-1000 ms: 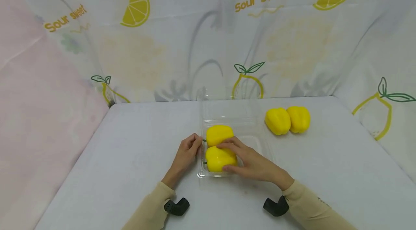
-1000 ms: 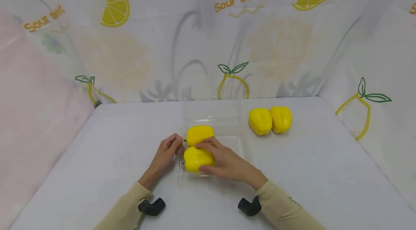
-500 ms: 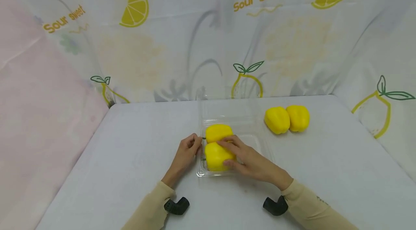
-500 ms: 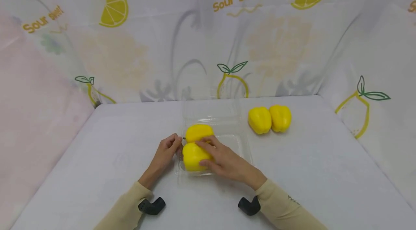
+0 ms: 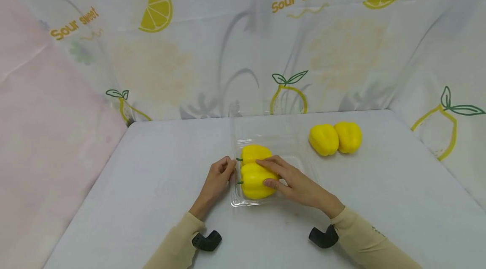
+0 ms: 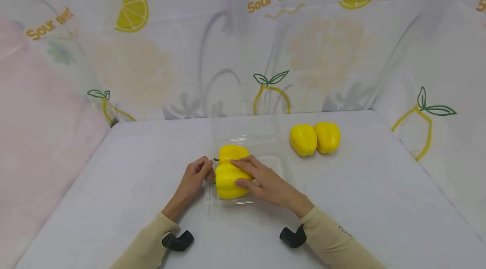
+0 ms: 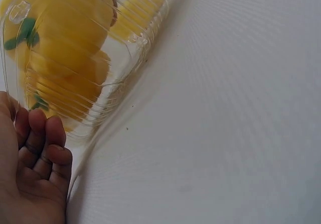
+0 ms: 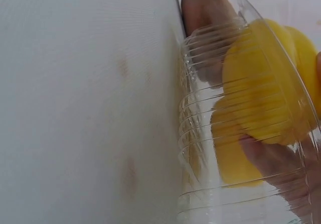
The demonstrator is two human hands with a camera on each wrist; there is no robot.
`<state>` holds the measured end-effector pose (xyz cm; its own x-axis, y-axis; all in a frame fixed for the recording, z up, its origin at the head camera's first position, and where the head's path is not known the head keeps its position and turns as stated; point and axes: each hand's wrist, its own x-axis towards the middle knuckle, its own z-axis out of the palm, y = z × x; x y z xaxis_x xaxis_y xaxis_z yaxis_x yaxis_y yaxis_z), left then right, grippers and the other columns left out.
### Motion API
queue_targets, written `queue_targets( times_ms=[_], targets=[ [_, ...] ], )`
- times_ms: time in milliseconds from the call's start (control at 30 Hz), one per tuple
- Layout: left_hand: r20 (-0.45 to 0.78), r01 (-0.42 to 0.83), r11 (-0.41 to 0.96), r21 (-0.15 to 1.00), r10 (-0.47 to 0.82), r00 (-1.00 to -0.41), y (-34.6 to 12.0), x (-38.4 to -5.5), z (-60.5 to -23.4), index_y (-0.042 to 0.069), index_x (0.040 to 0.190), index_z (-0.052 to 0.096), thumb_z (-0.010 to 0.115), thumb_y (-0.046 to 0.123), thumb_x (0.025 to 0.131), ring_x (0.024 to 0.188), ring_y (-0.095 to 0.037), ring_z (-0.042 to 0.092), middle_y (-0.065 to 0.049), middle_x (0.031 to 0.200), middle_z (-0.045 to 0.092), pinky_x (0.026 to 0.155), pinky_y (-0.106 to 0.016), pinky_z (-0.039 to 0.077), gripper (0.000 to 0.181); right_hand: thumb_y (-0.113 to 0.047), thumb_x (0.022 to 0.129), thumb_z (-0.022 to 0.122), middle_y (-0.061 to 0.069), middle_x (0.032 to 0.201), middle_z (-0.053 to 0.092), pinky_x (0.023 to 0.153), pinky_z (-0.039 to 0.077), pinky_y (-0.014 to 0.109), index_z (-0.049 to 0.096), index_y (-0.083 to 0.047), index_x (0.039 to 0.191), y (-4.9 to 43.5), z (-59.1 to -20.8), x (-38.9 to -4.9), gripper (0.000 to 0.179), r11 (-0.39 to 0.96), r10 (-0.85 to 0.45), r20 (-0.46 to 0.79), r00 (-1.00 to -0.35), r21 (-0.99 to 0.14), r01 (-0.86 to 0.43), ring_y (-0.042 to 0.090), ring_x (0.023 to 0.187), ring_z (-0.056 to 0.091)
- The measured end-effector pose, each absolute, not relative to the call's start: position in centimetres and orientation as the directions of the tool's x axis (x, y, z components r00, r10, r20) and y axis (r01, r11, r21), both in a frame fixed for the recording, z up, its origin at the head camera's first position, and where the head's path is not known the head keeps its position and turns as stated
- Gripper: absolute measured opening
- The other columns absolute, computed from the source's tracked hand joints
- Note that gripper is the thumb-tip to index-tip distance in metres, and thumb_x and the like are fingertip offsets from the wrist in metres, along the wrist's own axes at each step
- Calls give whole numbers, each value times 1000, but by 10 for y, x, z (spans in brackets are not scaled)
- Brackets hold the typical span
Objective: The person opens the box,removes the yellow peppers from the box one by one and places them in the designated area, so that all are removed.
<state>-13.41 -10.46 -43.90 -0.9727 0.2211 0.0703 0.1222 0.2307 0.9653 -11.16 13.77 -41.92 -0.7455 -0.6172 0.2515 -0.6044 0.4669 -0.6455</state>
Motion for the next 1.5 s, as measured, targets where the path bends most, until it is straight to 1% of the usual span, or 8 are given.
queue_targets(
  times_ms=[400,533,633,767,1033,1200,1367,1500],
  targets=[
    [68,122,233,965,229,-971,-105,-134,-441,1,74,47,46,15,100,55,-8,41,-5,61,45,53,-17,35,29,-30,95,57,-4,127,47,95,46,34,43,-19,139,138,-419,-110,48,442,-616,286,-734,-646,-622,9,108,49],
    [62,116,233,965,228,-972,-105,-134,-441,1,75,48,46,15,100,56,-9,42,-5,61,47,53,-17,35,29,-32,93,58,-6,125,47,91,47,29,44,-19,137,138,-419,-110,48,438,-608,296,-737,-649,-622,8,106,49],
    [60,114,233,966,224,-973,-105,-134,-441,2,74,48,46,15,100,56,-9,42,-4,61,47,53,-17,34,29,-33,92,59,-6,124,46,85,48,26,44,-19,137,138,-419,-111,49,437,-603,292,-742,-657,-614,8,104,49],
    [70,122,229,966,224,-972,-105,-134,-441,3,73,48,46,15,100,55,-8,41,-2,60,47,53,-17,34,29,-34,92,60,-4,125,45,84,50,26,43,-18,138,139,-419,-110,52,437,-599,275,-752,-675,-595,9,104,49],
    [66,118,233,965,222,-973,-105,-135,-441,2,75,49,46,15,100,55,-7,41,-1,61,47,53,-17,34,29,-34,91,62,0,128,41,87,52,27,40,-15,142,140,-419,-109,60,423,-595,233,-769,-723,-547,15,112,50],
    [59,113,240,964,220,-974,-105,-135,-441,1,75,49,46,15,100,56,-7,42,-1,61,46,54,-17,35,29,-38,89,63,-4,126,39,87,51,26,41,-18,141,141,-420,-108,60,438,-584,233,-777,-716,-544,13,110,49],
    [61,113,233,966,218,-974,-105,-134,-441,3,74,49,46,16,100,56,-6,41,1,60,47,54,-17,35,29,-37,88,66,-6,125,39,87,52,27,43,-21,139,141,-420,-107,59,426,-572,253,-780,-722,-546,12,112,49],
    [62,112,233,966,213,-975,-105,-134,-440,3,74,49,46,15,100,55,-6,41,1,59,46,54,-17,34,29,-36,87,67,-7,128,41,86,50,29,41,-25,139,141,-418,-108,59,426,-556,265,-788,-723,-544,11,113,49]
  ],
)
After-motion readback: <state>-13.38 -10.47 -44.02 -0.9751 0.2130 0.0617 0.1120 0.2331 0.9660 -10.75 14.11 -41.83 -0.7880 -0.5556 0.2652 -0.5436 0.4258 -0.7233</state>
